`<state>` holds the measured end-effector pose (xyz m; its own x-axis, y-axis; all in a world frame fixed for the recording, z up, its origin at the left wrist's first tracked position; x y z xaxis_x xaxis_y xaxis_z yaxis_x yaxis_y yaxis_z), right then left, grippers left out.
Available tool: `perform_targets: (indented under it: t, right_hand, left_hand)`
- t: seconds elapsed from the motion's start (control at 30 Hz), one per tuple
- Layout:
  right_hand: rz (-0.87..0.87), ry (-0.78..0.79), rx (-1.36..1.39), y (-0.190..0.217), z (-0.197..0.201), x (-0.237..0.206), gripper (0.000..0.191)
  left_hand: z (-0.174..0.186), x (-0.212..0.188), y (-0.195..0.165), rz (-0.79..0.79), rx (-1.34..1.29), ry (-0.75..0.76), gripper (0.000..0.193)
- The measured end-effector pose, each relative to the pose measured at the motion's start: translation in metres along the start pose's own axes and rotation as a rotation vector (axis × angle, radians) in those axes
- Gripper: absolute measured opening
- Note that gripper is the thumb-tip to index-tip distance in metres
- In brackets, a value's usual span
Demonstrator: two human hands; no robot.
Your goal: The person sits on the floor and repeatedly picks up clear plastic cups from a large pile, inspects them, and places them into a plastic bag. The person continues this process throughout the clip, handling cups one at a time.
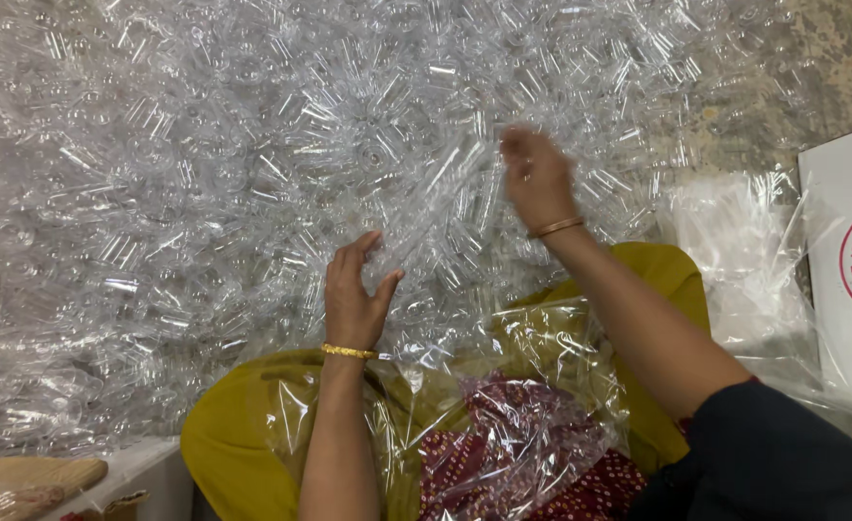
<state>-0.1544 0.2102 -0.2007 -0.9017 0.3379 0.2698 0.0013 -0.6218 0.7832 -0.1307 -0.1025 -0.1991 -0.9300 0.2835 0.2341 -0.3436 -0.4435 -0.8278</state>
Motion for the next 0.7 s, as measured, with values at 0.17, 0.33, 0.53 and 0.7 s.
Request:
perform_targets:
  t: [0.17, 0.33, 0.53, 0.7]
  right_hand:
    - [-0.019, 0.596, -0.239, -0.032, -0.093, -0.064, 0.048]
    - [0.085, 0.756, -0.052, -0.027, -0.097, -0.068, 0.074]
    - [-0.368, 0.278, -0.077, -0.062, -0.046, -0.045, 0.022]
    - [-0.163, 0.112, 0.317, -0.038, 0.043, 0.016, 0.019]
  left_hand:
    - [0.002, 0.001, -0.005, -0.031, -0.02, -0.013, 0.063]
    - [-0.001, -0.005, -0.005, -0.015, -0.011, -0.003, 0.062]
    - [-0.003, -0.007, -0.007, -0.043, 0.01, 0.008, 0.063]
    - [-0.008, -0.014, -0.016, -0.045, 0.03, 0.05, 0.063]
Point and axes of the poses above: each hand's wrist, its own x-axis towards the middle knuckle, its own z-axis out of the back of the hand, y = z × x, the point moved 9 cm from there along x, towards the middle knuckle, and after that the axes turned 3 degrees about -x, right-handed, at the moved point
